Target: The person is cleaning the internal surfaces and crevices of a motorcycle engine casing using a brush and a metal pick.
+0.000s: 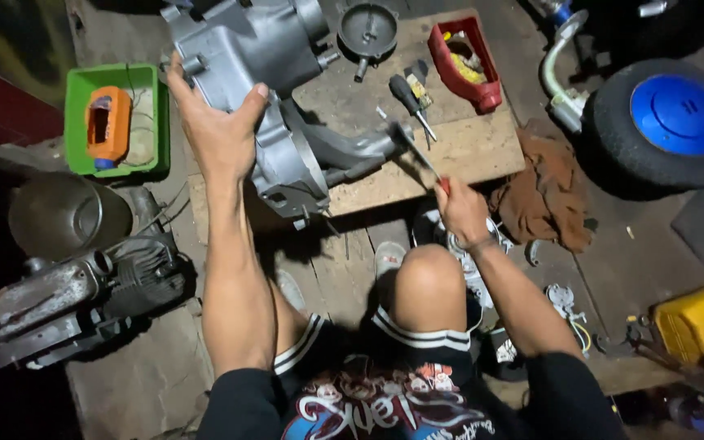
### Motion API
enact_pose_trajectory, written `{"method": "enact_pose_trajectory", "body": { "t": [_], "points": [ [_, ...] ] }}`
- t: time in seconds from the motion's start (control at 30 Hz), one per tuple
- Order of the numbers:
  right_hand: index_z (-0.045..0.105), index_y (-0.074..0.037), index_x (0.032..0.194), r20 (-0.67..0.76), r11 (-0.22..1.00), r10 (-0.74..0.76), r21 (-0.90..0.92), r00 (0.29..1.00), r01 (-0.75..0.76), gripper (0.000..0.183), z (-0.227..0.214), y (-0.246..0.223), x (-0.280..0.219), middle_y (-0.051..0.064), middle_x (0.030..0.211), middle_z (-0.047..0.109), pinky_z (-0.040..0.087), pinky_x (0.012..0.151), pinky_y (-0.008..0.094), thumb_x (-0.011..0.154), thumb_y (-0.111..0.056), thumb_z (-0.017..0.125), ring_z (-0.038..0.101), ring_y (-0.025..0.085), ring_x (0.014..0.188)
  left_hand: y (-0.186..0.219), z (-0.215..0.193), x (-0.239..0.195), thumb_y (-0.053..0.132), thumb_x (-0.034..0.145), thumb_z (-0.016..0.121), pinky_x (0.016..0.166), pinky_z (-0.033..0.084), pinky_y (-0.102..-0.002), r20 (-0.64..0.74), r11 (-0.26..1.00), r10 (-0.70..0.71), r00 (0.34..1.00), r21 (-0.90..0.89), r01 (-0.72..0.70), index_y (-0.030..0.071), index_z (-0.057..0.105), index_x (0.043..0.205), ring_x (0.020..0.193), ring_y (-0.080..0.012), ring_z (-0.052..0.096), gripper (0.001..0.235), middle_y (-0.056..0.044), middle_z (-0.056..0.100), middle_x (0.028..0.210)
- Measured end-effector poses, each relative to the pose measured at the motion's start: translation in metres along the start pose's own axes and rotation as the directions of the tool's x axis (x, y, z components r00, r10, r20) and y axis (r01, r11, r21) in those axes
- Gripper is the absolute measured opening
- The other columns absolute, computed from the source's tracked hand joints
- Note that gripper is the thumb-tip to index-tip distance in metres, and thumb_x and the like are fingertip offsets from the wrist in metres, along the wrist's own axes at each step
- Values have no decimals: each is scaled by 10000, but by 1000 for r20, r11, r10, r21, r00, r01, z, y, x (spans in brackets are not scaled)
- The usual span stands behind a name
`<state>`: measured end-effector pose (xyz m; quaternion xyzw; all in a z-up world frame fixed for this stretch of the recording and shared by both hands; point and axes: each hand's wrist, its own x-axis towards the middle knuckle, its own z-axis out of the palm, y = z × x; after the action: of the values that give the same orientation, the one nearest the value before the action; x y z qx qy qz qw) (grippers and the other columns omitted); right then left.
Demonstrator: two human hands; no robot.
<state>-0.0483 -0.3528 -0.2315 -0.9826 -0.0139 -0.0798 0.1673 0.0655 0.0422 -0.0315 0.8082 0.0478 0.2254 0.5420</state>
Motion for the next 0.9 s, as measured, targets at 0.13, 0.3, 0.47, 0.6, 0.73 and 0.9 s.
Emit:
{"method": "enact_pose_trajectory", "body": {
  "t": [0.13,0.3,0.47,0.6,0.73,0.9],
  "points": [
    [505,-83,1006,-76,994,-106,9,991,107,260,12,-38,69,191,792,636,438,522,545,1086,-330,525,613,439,659,8,-1,3,221,880,960,1228,324,-506,-2,1000,-10,1000,19,10,97,233,1536,1450,-352,476,987,-205,433,1579],
    [574,-69,1164,-63,992,-86,92,994,92,212,2,-32,37,203,914,675,470,633,538,1074,-259,550,624,434,789,5,-3,1,236,872,954,1031,532,-442,21,1000,0,1000,18,0,173,264,1489,1245,-302,641,928,-154,587,1413],
    [564,-86,1072,60,998,16,61,998,-19,292,-2,-4,5,214,855,665,443,603,569,1083,-372,505,625,480,713,-2,-2,12,252,877,944,1023,541,-460,42,1000,3,999,-4,-2,140,266,1468,1249,-325,639,907,-177,574,1412],
    [523,-90,1065,10,992,-78,102,997,77,240,-1,-40,64,185,799,660,452,539,536,1084,-330,526,609,405,637,1,-3,11,251,865,949,1062,491,-507,34,999,-39,999,23,38,150,268,1471,1285,-344,618,917,-186,568,1444],
    [453,-95,995,-2,992,-79,94,997,79,292,-7,-55,57,162,720,599,419,486,536,1101,-367,459,567,406,571,-3,-5,9,180,864,940,876,683,-420,45,999,-2,999,-41,4,140,271,1437,1124,-323,741,882,-199,576,1383],
    [559,-87,1042,33,998,30,63,999,-32,282,-9,-7,-13,202,809,649,450,582,552,1077,-363,517,628,459,696,-6,-1,18,195,861,949,989,578,-438,28,1000,-10,1000,-5,10,141,289,1454,1216,-311,650,889,-173,583,1381]
  ]
}}
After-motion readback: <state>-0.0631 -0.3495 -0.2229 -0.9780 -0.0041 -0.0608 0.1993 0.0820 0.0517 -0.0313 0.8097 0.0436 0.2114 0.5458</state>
